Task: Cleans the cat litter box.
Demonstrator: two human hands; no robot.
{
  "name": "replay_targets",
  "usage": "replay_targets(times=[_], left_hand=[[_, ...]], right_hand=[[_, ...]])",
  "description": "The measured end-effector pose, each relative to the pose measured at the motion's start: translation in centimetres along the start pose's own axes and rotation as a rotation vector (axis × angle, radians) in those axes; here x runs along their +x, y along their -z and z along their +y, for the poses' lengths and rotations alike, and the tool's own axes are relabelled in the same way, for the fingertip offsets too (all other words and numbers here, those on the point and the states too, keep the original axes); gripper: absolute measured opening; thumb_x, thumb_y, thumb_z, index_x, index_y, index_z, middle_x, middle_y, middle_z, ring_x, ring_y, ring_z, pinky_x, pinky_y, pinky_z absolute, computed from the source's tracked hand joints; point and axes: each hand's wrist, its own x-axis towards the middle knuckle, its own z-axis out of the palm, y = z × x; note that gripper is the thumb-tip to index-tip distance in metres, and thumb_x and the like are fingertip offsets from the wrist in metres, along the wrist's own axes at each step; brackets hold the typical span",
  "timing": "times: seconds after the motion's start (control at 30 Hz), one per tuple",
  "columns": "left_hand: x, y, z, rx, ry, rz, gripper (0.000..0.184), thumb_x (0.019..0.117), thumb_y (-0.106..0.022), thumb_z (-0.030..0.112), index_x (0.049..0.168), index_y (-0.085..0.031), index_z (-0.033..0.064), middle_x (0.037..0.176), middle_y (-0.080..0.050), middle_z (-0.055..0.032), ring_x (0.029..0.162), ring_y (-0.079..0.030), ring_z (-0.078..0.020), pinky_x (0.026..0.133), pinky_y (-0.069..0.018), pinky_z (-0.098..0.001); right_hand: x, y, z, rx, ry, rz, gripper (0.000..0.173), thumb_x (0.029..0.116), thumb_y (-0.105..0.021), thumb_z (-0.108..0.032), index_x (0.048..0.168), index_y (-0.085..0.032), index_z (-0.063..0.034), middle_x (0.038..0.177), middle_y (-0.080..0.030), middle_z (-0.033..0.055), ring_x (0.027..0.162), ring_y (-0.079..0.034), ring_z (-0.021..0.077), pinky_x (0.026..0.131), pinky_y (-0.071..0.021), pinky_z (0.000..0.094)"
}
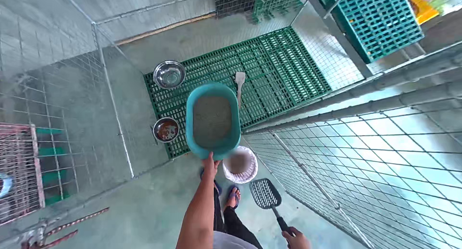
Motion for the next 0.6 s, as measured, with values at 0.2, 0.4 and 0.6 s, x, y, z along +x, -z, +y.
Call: replay_targets(times=[0.2,0.4,0.6], left_hand=[[1.6,3.8,-3.0,-0.055,0.158,0.061,0.06,0.1065,-0.054,0.023,0.158,-0.025,0.01,0.147,-0.044,-0.0275,0.115,-0.058,-0.0363,0.09,-0.0532,-0.0471],[2.5,4.1,-3.5,-0.17,0.187,0.013,0.058,0.1027,-0.06,0.022,0.153,-0.035,0.0084,0.146,-0.048,-0.0233,0.121,-0.057,-0.0329,0.094,-0.0531,-0.0447],[2.6,3.2,-3.4,-0.247,0.171,-0.036,0.047,0.1043,-0.055,0.012,0.148,-0.039,0.0044,0.14,-0.052,-0.0225,0.116,-0.058,-0.0308,0.093,-0.0529,-0.0451]], right_hand=[[-4.2,1.2,-4.8,0.072,0.224,0.048,0.032,0.1024,-0.063,-0.018,0.127,-0.062,0.0028,0.07,-0.063,0.0121,0.05,-0.059,0.0181,0.051,-0.0531,0.0369],[-7.2,1.2,-11.9,0.234,0.417,-0.014,0.03,0.0972,-0.063,-0.009,0.123,-0.062,0.0053,0.06,-0.059,0.0052,0.044,-0.055,0.0115,0.045,-0.0507,0.0291],[-8.2,-0.7,-14.7,0.297,0.408,-0.054,0.026,0.1012,-0.061,-0.01,0.123,-0.061,0.005,0.059,-0.058,0.0052,0.043,-0.056,0.0118,0.045,-0.0519,0.0289]])
